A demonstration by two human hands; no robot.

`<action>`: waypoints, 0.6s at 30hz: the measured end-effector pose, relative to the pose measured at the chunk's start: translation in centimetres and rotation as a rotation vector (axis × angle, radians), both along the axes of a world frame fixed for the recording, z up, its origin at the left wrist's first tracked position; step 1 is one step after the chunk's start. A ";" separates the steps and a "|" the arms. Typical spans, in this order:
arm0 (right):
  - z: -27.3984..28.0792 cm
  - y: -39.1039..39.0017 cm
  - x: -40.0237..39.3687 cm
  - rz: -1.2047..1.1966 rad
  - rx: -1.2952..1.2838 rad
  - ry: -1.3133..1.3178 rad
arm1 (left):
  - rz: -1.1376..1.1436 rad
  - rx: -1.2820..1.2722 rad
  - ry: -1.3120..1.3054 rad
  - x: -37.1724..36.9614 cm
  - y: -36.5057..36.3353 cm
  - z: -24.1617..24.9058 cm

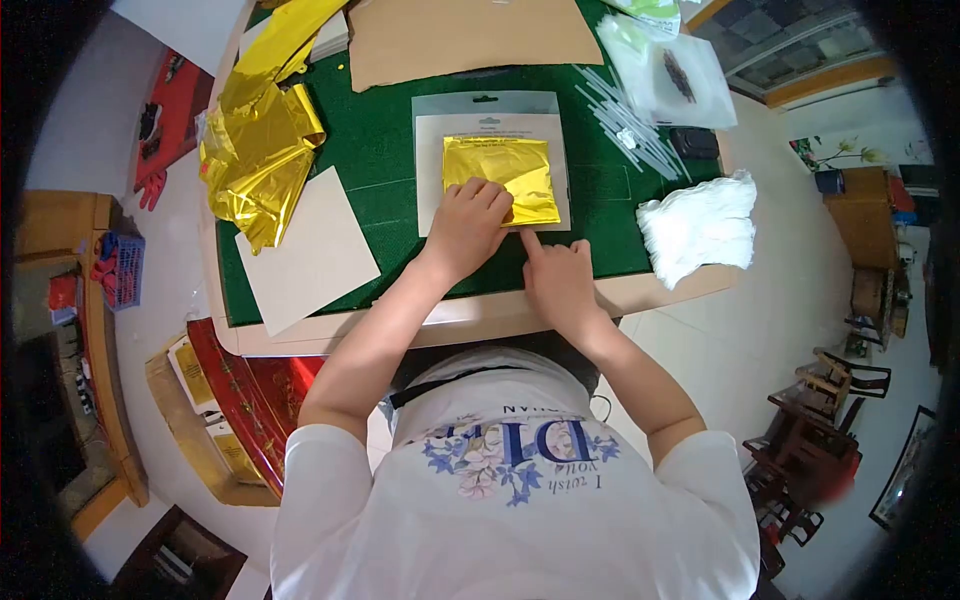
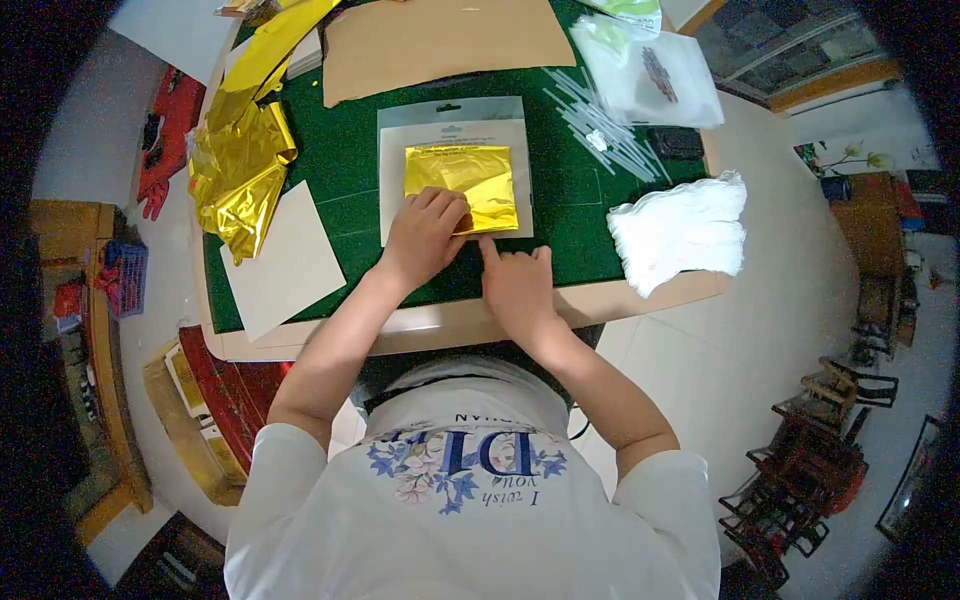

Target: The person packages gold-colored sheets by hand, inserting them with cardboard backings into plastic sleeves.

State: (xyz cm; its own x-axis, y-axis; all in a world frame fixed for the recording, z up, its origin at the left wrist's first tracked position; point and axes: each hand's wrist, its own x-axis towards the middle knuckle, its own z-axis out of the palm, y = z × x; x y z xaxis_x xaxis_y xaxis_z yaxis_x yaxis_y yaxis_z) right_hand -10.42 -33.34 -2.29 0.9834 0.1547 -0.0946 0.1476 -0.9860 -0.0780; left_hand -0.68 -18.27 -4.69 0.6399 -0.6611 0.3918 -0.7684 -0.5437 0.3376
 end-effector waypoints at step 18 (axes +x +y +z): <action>-0.7 -5.4 -0.7 -0.345 0.675 -0.303 | -0.051 0.126 -0.016 -0.3 0.3 0.8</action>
